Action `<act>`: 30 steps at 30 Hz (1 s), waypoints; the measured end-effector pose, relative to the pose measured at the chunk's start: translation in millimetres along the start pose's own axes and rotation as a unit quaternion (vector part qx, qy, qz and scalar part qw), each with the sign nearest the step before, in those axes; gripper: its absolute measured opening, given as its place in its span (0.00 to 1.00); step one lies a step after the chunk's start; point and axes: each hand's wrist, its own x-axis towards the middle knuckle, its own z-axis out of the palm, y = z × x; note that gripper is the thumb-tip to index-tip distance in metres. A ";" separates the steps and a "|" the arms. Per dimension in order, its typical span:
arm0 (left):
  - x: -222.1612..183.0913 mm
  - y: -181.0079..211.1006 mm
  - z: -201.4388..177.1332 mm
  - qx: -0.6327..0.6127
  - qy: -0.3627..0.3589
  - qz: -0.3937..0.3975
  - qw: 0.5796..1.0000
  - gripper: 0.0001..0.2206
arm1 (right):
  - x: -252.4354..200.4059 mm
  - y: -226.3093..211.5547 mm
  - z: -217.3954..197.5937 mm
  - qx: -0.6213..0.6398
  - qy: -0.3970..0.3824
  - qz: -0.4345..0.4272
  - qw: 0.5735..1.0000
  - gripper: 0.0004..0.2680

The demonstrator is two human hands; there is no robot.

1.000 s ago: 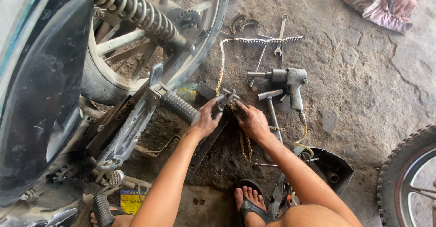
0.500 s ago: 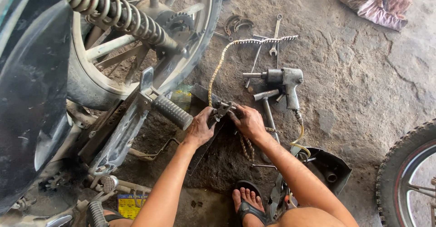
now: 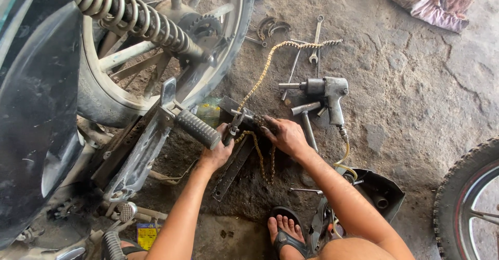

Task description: The person works on a motorcycle drive chain laid on the ground, using a hammer to drive out a chain link pin and rejoin the chain ends, then lifts the chain and fits it around the motorcycle's sprockets, adjusting it into place on the bike.

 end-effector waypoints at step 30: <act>-81.6 72.8 99.8 -0.187 0.109 -0.131 0.967 0.27 | 81.2 6.8 -19.5 0.136 -0.206 0.058 0.967 0.12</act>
